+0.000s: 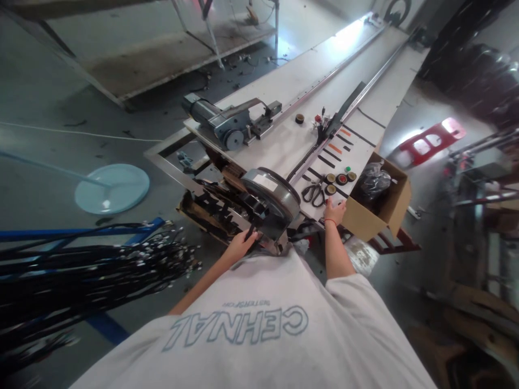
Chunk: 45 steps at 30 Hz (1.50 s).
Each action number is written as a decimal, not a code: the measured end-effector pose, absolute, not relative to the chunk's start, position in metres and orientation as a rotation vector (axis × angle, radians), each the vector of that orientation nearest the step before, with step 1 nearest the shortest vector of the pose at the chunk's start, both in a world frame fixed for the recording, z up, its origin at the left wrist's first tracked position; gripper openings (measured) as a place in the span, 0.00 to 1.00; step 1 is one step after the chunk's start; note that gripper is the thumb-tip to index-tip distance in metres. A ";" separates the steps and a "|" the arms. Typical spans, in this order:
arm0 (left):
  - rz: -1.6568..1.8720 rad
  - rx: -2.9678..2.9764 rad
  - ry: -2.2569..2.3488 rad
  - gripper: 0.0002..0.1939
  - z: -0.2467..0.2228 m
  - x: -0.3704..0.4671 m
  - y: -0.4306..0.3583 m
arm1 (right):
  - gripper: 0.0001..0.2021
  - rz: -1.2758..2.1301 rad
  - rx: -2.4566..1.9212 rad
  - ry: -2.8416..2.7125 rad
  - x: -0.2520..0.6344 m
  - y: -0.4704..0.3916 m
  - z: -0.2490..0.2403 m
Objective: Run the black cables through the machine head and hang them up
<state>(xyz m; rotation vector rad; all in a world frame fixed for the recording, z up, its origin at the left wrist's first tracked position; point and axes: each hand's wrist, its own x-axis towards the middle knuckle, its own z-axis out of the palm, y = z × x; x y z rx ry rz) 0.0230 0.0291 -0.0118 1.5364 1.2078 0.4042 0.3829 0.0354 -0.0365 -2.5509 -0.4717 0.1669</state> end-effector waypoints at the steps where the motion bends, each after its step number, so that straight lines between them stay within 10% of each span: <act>1: 0.399 1.538 1.199 0.21 -0.014 0.024 0.030 | 0.35 0.156 -2.557 -0.474 0.383 0.035 -0.037; 45: 0.601 1.482 1.279 0.24 -0.008 0.015 0.029 | 0.34 0.275 -2.542 -0.474 0.385 0.039 -0.039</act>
